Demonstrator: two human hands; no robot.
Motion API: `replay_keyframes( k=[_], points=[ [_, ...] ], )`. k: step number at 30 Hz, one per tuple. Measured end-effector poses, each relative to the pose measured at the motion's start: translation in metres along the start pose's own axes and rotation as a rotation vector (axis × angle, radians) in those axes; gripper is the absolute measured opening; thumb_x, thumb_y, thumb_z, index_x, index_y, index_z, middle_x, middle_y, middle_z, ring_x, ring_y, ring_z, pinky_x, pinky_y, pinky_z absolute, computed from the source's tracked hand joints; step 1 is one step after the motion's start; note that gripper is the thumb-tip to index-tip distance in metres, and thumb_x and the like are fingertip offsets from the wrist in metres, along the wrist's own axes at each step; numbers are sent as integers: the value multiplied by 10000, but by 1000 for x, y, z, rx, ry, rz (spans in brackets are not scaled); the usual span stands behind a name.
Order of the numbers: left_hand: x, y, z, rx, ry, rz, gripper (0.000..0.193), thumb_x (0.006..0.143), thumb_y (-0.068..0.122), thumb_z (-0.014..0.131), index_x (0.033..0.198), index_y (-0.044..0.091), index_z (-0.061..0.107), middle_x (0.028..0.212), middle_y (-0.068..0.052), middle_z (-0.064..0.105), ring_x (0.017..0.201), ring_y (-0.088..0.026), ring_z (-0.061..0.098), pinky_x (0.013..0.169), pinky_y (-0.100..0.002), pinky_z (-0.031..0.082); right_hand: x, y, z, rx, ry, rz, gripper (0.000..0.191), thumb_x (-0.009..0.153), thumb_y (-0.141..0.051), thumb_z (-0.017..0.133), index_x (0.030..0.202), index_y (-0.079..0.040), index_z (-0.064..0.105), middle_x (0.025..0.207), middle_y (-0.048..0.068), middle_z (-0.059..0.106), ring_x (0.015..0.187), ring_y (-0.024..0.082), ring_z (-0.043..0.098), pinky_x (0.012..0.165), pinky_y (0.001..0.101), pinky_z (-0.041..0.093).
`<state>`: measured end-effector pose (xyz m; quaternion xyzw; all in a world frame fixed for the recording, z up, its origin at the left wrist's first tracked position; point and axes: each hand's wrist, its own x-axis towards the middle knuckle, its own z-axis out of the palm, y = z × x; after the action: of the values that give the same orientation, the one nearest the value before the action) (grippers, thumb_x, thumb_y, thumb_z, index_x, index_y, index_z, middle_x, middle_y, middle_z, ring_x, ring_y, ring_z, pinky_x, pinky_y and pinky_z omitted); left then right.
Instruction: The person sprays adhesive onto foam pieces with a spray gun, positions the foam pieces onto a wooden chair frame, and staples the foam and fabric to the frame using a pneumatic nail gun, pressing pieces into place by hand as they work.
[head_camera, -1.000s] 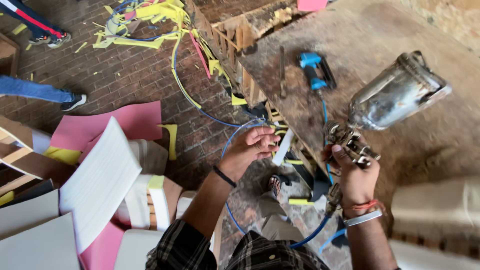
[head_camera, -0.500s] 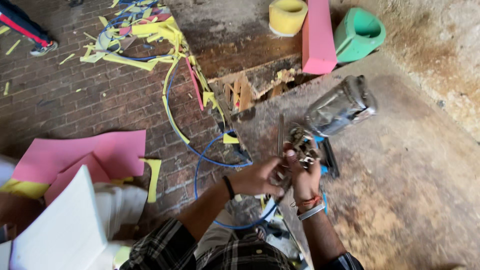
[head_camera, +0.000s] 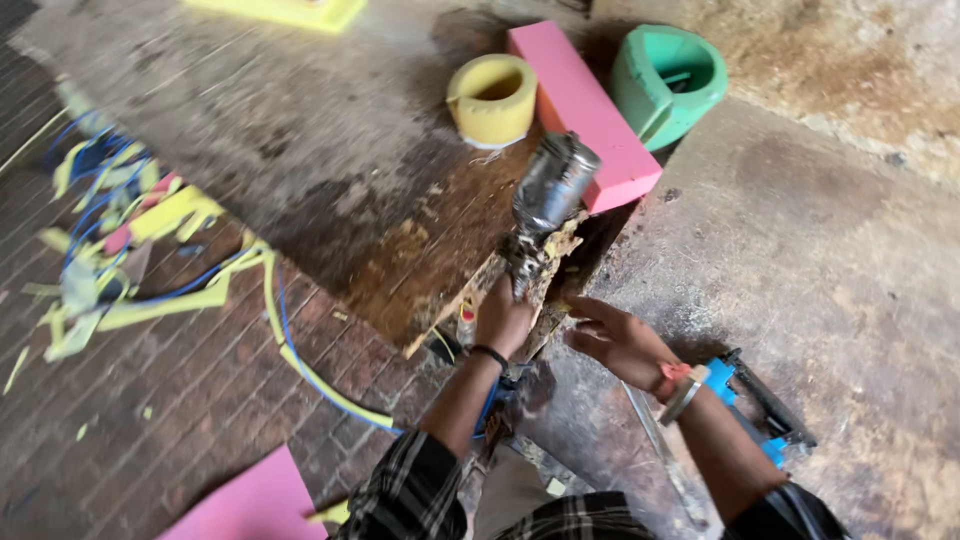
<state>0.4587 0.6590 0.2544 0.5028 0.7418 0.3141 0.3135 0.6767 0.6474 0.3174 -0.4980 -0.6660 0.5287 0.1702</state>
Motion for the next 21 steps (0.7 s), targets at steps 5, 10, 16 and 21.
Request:
replay_keyframes(
  k=[5,10,16,21],
  points=[
    [127,-24,50,-5,45,73,225,900,215,607,1031,40,660,968,-224,720,938,-437,687,817,-554,525,-28,46,-15,198,198,215,640,888,-248,710,1477,-109,503,1354,92,684,1220,185,669,1005,343,550],
    [201,-49,132,33,-31,61,258,852,177,568,1058,48,651,1042,-235,712,993,-456,666,844,-577,506,-68,80,-9,280,357,216,528,937,-204,665,1435,-64,559,1278,118,727,1189,185,671,1004,338,535],
    [211,-53,152,205,-149,37,312,870,253,644,1091,32,639,1104,-248,692,1029,-460,653,875,-573,513,-80,66,7,276,421,262,516,941,-217,664,1427,-76,565,1267,97,725,1180,177,671,1002,332,549],
    [166,-34,114,157,-281,17,312,778,133,705,1072,32,678,1030,-172,755,907,-340,738,790,-478,592,-104,44,9,287,420,314,579,909,-265,695,1441,-99,537,1334,73,686,1221,173,661,1037,330,542]
  ],
)
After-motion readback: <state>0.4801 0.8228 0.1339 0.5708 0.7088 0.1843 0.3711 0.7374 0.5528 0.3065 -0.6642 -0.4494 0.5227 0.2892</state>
